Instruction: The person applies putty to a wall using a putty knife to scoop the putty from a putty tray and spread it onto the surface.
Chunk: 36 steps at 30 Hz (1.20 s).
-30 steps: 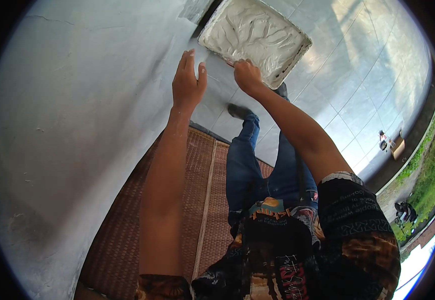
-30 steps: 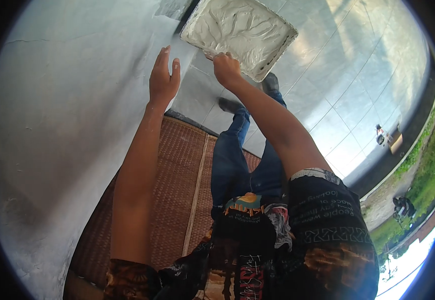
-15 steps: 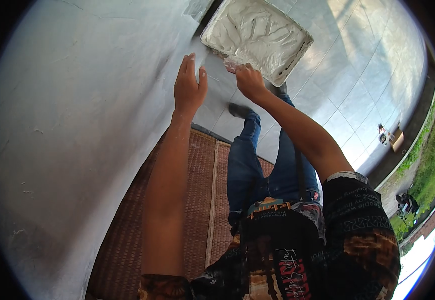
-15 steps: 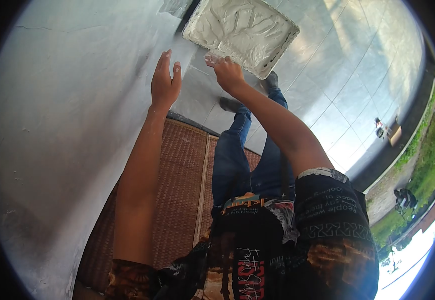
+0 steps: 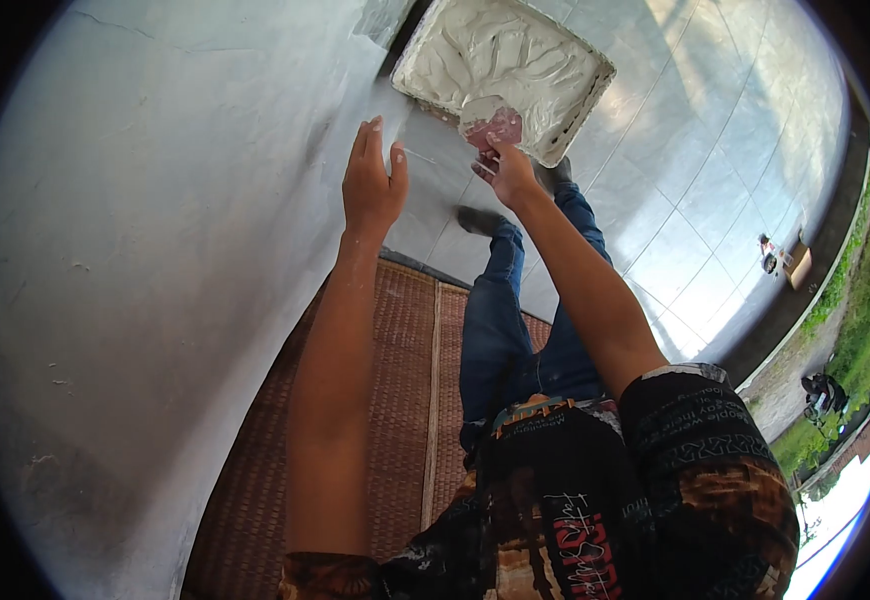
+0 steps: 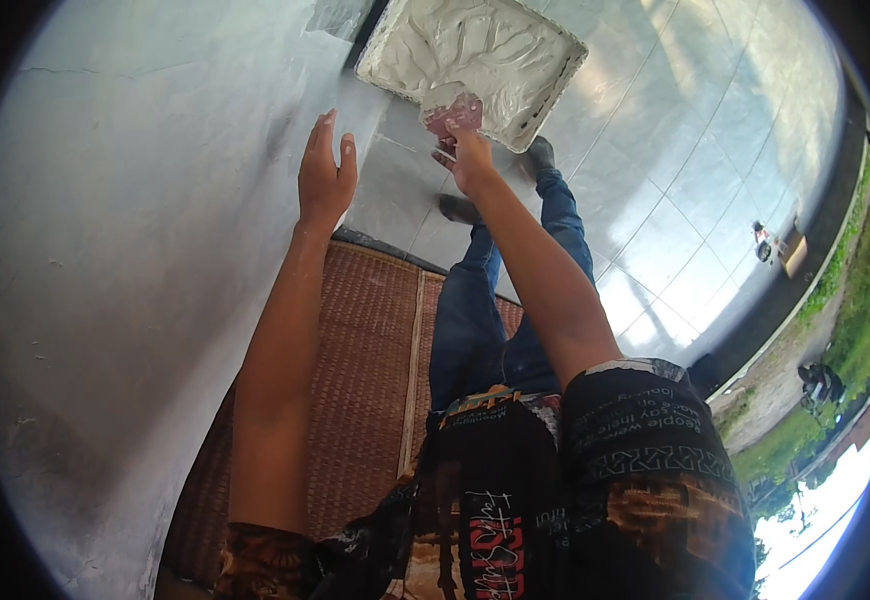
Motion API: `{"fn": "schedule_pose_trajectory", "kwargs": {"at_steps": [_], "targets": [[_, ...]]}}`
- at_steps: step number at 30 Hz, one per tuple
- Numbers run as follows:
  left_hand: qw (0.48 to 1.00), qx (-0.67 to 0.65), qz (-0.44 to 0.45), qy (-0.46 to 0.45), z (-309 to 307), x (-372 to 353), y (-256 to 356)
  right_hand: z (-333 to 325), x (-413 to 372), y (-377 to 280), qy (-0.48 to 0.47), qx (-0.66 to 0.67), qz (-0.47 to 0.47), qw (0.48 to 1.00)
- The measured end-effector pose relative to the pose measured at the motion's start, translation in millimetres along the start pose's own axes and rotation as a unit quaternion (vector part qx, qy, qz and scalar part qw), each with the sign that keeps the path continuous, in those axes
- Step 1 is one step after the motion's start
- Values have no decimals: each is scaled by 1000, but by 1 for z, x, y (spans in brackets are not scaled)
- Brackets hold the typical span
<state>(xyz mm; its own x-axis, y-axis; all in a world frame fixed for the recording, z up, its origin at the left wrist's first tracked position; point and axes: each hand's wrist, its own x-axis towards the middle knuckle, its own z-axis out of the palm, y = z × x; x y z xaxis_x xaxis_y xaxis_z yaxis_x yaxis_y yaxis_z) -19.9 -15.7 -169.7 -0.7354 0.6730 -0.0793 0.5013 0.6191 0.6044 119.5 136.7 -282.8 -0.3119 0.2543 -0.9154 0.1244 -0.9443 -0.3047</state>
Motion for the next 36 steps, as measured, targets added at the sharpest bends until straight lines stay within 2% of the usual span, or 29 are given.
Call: {"fn": "schedule_pose_trajectory", "kwargs": {"at_steps": [4,8,9,11,12,13,14,16,18,19,21,22,24,27,34,36], "targets": [[1000,3,-3,-4,0,-3,-3,-10,16,22,46,98,52,993],[1000,-4,-14,-8,1,-11,-4,-32,-9,58,71,74,54,993],[1000,-1,-15,-12,1,-13,-5,-42,-12,64,52,-56,47,996],[1000,0,-16,-12,2,-14,-5,-52,-25,58,24,-306,5,952],[1000,2,-18,-12,2,-14,-5,-52,-29,46,23,-307,5,951],[1000,4,-22,-13,2,-15,-4,-49,-35,33,23,-447,-183,875],[1000,4,-26,-13,4,-18,-3,-47,-42,18,21,-559,-359,747],[999,3,-49,-6,8,-18,0,-34,-43,-21,3,-572,-463,677],[998,3,-61,2,12,-20,2,-20,-32,-52,-17,-599,-484,637],[998,4,-70,8,15,-20,3,-15,-20,-61,-27,-603,-483,634],[995,11,-92,19,17,-21,9,-9,2,-73,-90,-707,-456,534],[994,15,-101,25,19,-20,12,-4,11,-77,-98,-709,-452,533],[993,13,-115,25,24,-19,17,9,25,-78,-138,-759,-430,470],[991,17,-133,30,33,-17,28,26,39,-78,-169,-788,-394,443],[986,8,-155,53,48,3,51,60,57,-89,-213,-809,-331,437],[984,5,-167,55,49,6,58,72,55,-100,-199,-795,-291,494]]}}
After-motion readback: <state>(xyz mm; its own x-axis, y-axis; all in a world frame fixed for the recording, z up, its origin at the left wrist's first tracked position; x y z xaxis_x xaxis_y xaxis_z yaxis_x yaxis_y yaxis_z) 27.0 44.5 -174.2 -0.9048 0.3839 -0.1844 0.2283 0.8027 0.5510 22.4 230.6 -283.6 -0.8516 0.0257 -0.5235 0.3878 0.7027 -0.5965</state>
